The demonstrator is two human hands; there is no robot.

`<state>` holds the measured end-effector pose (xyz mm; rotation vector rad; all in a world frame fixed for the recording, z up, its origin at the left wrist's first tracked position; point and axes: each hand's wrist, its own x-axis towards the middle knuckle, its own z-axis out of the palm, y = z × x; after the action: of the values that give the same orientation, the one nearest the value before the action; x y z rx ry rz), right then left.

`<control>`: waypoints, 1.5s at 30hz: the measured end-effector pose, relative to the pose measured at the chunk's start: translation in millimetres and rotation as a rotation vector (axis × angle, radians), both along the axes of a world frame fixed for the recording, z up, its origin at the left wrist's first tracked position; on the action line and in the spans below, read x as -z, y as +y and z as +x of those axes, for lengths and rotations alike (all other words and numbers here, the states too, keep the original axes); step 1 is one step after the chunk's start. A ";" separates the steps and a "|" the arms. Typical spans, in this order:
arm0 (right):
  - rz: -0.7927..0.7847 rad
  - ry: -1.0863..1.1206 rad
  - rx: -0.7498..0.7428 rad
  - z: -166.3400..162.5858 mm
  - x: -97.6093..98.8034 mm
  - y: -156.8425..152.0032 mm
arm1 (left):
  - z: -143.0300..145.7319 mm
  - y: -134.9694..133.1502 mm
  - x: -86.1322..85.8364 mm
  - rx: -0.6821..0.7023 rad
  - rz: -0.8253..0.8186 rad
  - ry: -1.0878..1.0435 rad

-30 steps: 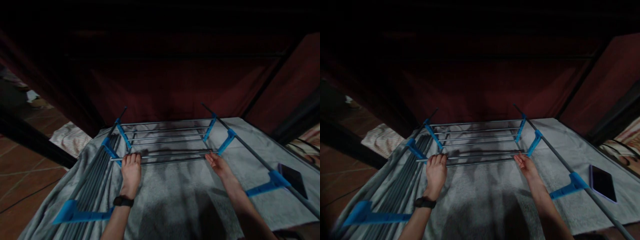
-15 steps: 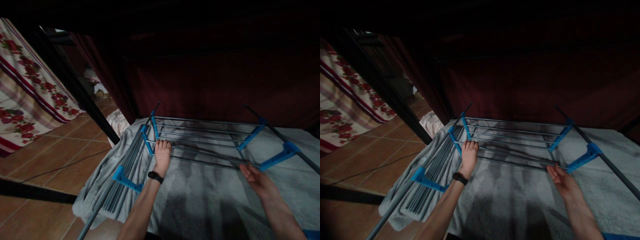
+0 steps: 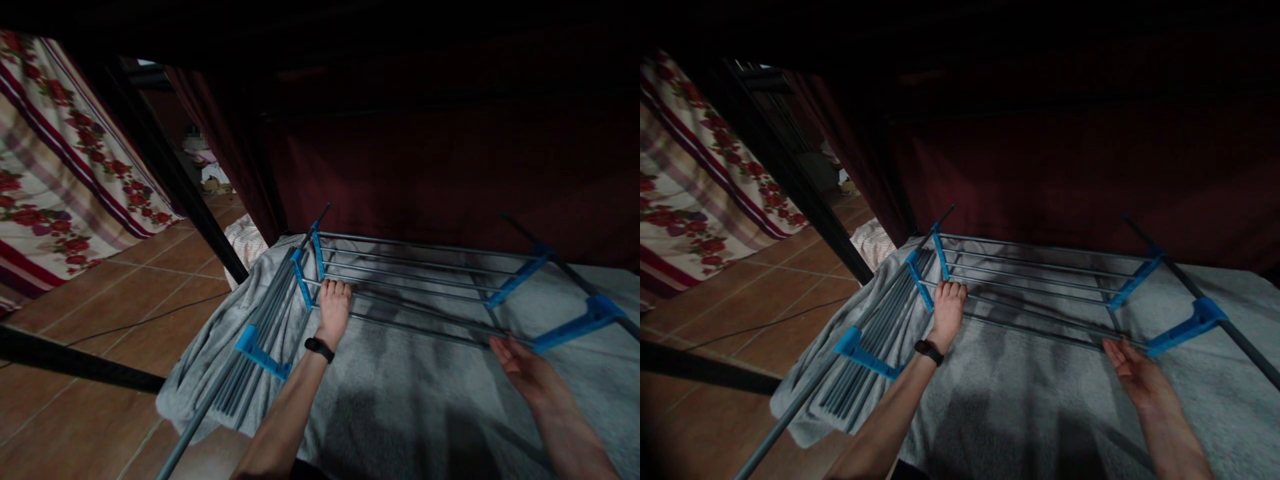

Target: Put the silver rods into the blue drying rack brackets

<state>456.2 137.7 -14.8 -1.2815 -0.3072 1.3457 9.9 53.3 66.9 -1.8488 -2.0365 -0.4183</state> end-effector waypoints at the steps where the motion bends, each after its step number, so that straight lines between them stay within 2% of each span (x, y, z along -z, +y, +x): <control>1: 0.007 -0.005 -0.004 0.2 -0.1 -0.3 | 0.2 -0.2 -0.5 0.003 -0.009 -0.007; 6: 0.015 -0.052 -0.032 -0.2 -1.6 -2.6 | 1.2 -4.2 1.8 -0.008 -0.062 0.010; 12: 0.009 -0.067 -0.022 -5.1 -3.9 -4.8 | 3.6 -14.3 16.7 -0.023 -0.142 -0.004; 16: 0.016 -0.072 -0.049 -3.6 -4.8 -4.3 | 4.7 -12.7 15.0 -0.041 -0.129 0.012; 19: -0.014 -0.071 -0.146 -9.4 -5.1 -11.4 | 5.2 -9.9 11.2 -0.050 -0.122 0.040; 22: -0.076 -0.104 -0.347 -33.3 -9.0 -29.2 | 5.7 -9.9 13.1 -0.064 -0.127 0.036; 24: 0.026 -0.173 -0.462 -60.1 -17.2 -43.2 | 5.9 -11.1 16.7 -0.066 -0.135 0.012; 27: 0.334 -0.380 -0.505 -109.6 -38.7 -56.4 | 5.5 -13.0 21.2 -0.050 -0.127 -0.033; 31: 0.712 -0.965 -0.666 -175.0 -65.0 -53.3 | 4.7 -13.4 22.4 -0.032 -0.096 -0.060; 33: 0.860 -1.223 -0.785 -201.2 -68.8 -47.8 | 4.2 -12.9 21.9 -0.019 -0.084 -0.084; 35: 0.933 -1.456 -0.891 -220.0 -66.3 -42.5 | 3.2 -13.5 22.3 0.000 -0.065 -0.122; 38: 0.941 -1.700 -0.982 -232.3 -57.4 -35.8 | 0.0 -19.5 28.5 0.031 0.007 -0.164; 40: 0.933 -1.765 -1.007 -232.1 -52.0 -32.2 | -4.4 -26.6 38.6 0.008 0.124 -0.220; 42: 0.930 -1.773 -1.031 -228.9 -48.7 -29.4 | -12.0 -33.2 52.2 -0.097 0.317 -0.363; 45: 0.940 -1.737 -1.047 -224.6 -47.8 -26.7 | -31.2 -35.4 69.5 -0.310 0.634 -0.746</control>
<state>231.6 110.9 33.1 -1.0646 -2.6699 0.1935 -21.3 17.9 -2.6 -1.0405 -2.1722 -1.6200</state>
